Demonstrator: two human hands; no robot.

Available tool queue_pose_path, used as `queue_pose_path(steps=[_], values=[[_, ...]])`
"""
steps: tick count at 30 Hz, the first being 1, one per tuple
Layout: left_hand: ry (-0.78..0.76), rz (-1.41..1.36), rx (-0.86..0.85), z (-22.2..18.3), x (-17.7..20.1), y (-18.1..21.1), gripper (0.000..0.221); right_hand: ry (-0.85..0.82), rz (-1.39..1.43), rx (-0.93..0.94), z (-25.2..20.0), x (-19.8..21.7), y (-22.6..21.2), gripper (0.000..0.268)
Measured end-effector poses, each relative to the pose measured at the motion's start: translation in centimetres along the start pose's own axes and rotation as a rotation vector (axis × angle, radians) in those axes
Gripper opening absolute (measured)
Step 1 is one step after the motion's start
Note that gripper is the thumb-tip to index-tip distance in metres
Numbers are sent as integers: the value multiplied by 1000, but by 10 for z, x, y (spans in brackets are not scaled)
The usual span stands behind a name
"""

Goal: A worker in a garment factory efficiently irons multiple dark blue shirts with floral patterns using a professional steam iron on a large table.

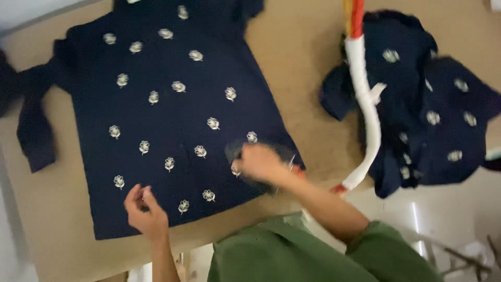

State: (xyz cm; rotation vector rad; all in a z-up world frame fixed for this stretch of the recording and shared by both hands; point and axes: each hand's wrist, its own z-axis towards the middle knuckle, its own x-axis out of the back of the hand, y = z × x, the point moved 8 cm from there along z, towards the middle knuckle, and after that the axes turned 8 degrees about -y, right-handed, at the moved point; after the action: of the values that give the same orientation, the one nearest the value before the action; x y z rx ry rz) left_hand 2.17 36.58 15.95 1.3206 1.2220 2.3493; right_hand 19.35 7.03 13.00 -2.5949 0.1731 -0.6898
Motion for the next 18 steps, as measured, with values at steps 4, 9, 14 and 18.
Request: queue_pose_path(steps=[4,9,14,18], values=[[8,55,1,-20,30,-39,36,254,-46,-58,63,70,106,71],[83,320,41,-13,55,-120,35,550,48,-146,40,158,176,70],[-3,547,21,27,64,-174,46,1360,-394,-22,-49,99,127,52],[-322,655,481,36,77,-198,64,1193,-361,-212,-6,-33,131,61]])
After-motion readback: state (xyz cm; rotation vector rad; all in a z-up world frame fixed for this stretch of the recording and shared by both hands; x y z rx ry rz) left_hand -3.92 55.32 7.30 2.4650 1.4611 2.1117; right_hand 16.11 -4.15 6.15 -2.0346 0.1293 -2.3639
